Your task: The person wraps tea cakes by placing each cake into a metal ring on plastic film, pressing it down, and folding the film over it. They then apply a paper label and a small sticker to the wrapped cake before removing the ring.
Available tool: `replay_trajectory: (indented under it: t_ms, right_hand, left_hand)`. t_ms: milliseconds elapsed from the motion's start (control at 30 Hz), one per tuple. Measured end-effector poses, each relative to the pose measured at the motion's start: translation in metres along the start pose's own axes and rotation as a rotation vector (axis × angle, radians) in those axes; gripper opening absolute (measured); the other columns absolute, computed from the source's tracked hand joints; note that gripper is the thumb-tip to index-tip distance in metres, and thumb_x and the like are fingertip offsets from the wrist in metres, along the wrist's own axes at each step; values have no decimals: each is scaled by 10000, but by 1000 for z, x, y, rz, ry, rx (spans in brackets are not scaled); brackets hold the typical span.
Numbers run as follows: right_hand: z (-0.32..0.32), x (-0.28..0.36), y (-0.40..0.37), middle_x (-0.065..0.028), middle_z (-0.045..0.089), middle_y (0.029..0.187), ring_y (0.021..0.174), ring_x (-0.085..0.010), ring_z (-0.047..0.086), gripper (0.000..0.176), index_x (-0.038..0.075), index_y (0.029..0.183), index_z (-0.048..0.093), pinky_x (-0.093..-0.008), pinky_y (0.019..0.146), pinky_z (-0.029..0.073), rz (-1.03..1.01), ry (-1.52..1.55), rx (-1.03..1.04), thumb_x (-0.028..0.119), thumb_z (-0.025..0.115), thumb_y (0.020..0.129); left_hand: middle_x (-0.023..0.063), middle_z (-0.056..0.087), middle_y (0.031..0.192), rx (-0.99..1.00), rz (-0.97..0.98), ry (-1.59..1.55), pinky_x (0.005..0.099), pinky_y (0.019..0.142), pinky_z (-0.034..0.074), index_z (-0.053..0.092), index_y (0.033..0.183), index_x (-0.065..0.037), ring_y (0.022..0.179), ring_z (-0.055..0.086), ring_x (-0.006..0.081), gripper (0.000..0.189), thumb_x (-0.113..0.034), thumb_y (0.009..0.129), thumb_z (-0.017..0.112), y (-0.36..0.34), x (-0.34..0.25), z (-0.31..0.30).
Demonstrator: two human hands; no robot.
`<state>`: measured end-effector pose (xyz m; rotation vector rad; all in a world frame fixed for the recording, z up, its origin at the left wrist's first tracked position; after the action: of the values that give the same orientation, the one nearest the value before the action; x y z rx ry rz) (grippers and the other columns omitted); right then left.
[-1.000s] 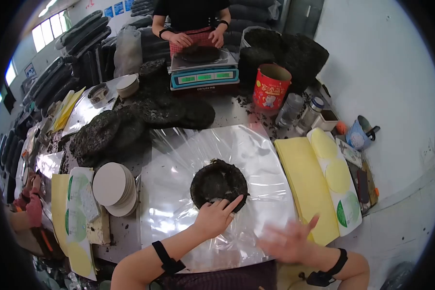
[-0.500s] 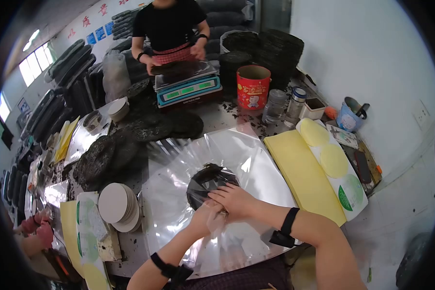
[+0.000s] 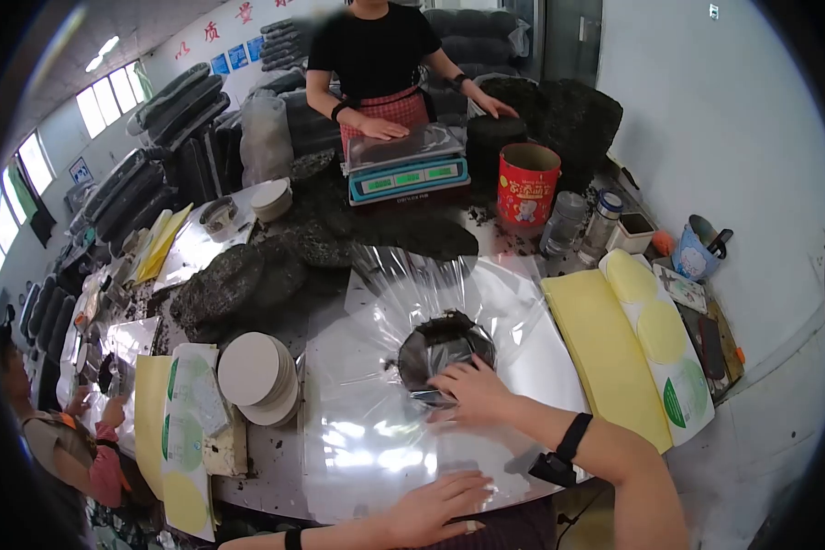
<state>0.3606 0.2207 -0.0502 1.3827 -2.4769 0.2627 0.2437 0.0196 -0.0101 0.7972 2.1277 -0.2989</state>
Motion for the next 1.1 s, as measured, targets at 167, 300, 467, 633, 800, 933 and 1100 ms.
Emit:
replay_trajectory:
  t_ms: [167, 300, 467, 633, 800, 933, 1100]
  right_hand:
    - [12, 10, -2, -177, 660, 637, 708, -351, 688, 647, 41, 699, 716, -447, 732, 530, 226, 262, 23, 582, 452, 938]
    - [16, 24, 2, -182, 701, 778, 757, -327, 691, 592, 31, 852, 740, -450, 782, 493, 210, 35, 207, 504, 403, 971]
    - [28, 28, -45, -112, 680, 883, 856, -264, 643, 364, 57, 899, 687, -393, 892, 442, -27, -13, -458, 397, 563, 941]
    - [47, 20, -67, -36, 630, 864, 870, -215, 584, 299, 111, 906, 666, -400, 958, 410, -35, -8, -493, 408, 668, 866]
    - [38, 22, -81, -40, 605, 1076, 1097, -209, 561, 281, 142, 960, 641, -385, 1048, 373, -82, 46, -611, 383, 716, 836]
    - [31, -16, -47, -96, 585, 1179, 1221, -234, 501, 481, 91, 1229, 563, -417, 1092, 345, 458, 933, -1286, 352, 725, 858]
    - [-21, -10, -20, -158, 593, 1184, 1167, -278, 561, 474, 9, 1268, 545, -408, 1029, 425, 280, 1119, -569, 224, 681, 868]
  left_hand:
    - [300, 294, 1513, -466, -302, -702, 413, 1204, 152, 37, 1543, 7, 1474, 186, 363, 1267, -419, 682, 862, 13, 130, -27]
    - [201, 444, 1440, -843, -241, -120, 437, 1137, 298, 311, 1442, -29, 1375, 386, 315, 786, -119, 785, 733, 66, 126, -59]
    - [93, 620, 1096, -415, -537, 612, 417, 886, 472, 607, 1056, -86, 1055, 575, 325, 296, -72, 768, 676, 101, 141, -51]
    - [94, 600, 1053, -561, -390, 420, 426, 876, 453, 562, 1114, -81, 1021, 566, 306, 387, -106, 751, 693, 108, 107, -38]
    - [128, 567, 1094, -643, -420, 450, 454, 915, 411, 501, 1191, -40, 1056, 535, 345, 490, -123, 753, 703, 107, 113, -25]
    - [136, 536, 1190, -571, -405, 529, 460, 960, 398, 432, 1360, -46, 1119, 509, 331, 636, -159, 788, 687, 105, 110, -23]
    - [209, 507, 1198, -565, -398, 531, 493, 987, 383, 425, 1352, -21, 1134, 476, 423, 679, -150, 760, 732, 96, 120, -17]
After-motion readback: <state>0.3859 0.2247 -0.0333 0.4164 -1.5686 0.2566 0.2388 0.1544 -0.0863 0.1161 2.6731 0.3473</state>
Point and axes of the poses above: each hand's wrist, its own y-axis towards the middle knuckle, its own z-axis out of the palm, x = y × z, the point moved 1 cm from there along y, towards the middle knuckle
